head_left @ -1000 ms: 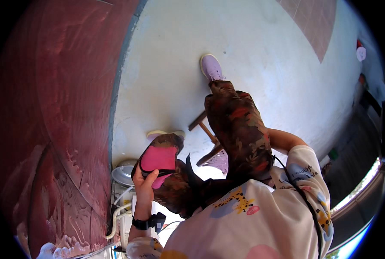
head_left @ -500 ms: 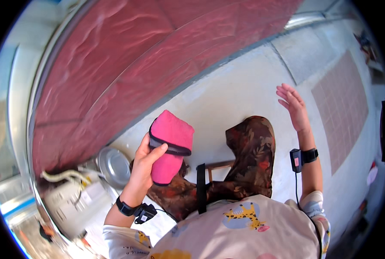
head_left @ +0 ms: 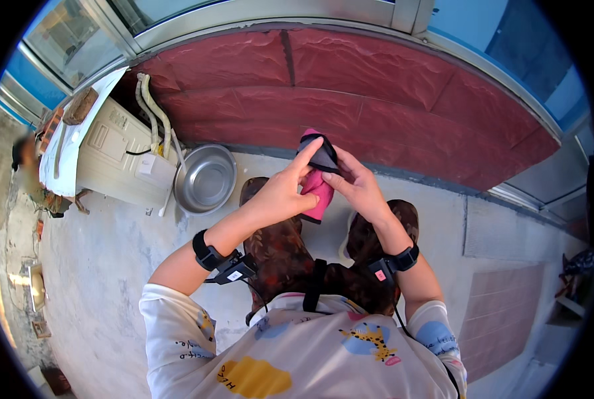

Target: The person wipes a red tiled wall using a cloth, moving it across the textured surface to clean it, and later turns the cloth over to continue.

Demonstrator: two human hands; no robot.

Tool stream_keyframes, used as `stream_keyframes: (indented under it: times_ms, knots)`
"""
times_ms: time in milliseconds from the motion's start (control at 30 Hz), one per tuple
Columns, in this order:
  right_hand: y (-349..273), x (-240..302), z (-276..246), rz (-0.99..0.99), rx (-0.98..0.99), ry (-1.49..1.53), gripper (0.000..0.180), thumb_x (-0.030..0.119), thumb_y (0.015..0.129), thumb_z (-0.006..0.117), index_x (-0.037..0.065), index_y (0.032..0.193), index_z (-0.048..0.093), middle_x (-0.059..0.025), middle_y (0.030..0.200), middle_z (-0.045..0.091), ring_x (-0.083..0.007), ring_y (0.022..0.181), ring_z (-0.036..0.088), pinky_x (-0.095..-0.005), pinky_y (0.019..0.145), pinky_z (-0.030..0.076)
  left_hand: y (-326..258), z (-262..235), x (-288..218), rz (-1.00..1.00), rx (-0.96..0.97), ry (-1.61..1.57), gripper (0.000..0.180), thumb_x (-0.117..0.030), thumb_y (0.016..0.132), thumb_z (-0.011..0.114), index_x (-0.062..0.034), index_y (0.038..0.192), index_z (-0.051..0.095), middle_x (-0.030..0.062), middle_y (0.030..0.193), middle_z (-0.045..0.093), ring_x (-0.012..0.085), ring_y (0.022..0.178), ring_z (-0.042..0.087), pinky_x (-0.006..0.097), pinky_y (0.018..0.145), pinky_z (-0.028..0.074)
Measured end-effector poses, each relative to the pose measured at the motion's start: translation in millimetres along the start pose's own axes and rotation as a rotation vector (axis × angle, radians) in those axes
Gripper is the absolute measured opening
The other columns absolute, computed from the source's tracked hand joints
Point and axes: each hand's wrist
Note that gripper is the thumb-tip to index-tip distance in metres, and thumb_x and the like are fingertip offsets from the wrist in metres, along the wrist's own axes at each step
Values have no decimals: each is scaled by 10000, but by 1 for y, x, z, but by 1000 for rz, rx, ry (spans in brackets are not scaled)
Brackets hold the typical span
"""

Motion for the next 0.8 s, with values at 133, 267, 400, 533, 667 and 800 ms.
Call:
stream_keyframes:
  times_ms: [133, 267, 400, 533, 667, 800]
  knots:
    - [11, -20, -27, 400, -236, 263, 219, 164, 941, 538, 57, 1120, 606, 4, 942, 641, -77, 805, 599, -242, 686, 494, 3, -29, 10, -73, -15, -105, 865, 91, 715, 501, -137, 1486, 184, 105, 1124, 597, 120, 984, 537, 240, 881, 403]
    - [28, -29, -68, 352, -235, 483, 227, 210, 946, 501, 63, 1090, 597, -41, 962, 650, -140, 850, 618, -270, 683, 497, 15, -63, 21, -263, -195, -169, 736, 49, 739, 490, -106, 1438, 318, 92, 1098, 603, 131, 983, 553, 258, 910, 398]
    - [49, -35, -74, 611, -341, 583, 252, 229, 938, 507, 50, 1090, 595, -43, 945, 642, -144, 833, 608, -284, 716, 490, 39, -71, 66, -386, -190, -170, 591, -13, 774, 506, -42, 1359, 431, 68, 1106, 598, 140, 1022, 536, 263, 945, 374]
    - [78, -31, -100, 596, -204, 151, 253, 216, 922, 523, 20, 1064, 598, -50, 898, 637, -131, 795, 601, -276, 714, 490, 60, -61, 85, -460, -28, -174, 565, -24, 778, 505, -15, 1340, 446, 81, 1172, 567, 151, 1051, 523, 265, 954, 371]
    - [105, -30, -109, 723, 80, -50, 283, 266, 886, 574, 10, 1000, 610, -53, 841, 625, -131, 736, 598, -275, 656, 490, 63, -56, 110, -488, -11, -78, 562, -110, 830, 580, -24, 1362, 419, 148, 1273, 533, 200, 1149, 500, 316, 990, 371]
    - [113, -29, -80, 743, -33, -113, 297, 295, 904, 536, 16, 985, 599, -67, 853, 617, -143, 730, 589, -296, 642, 486, 64, -34, 121, -367, -129, 32, 561, -204, 856, 627, -67, 1366, 438, 98, 1335, 502, 227, 1249, 437, 370, 1011, 366]
Point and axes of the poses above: each hand's wrist, its own y-axis towards the middle knuckle, its own z-axis out of the palm, x = y × z
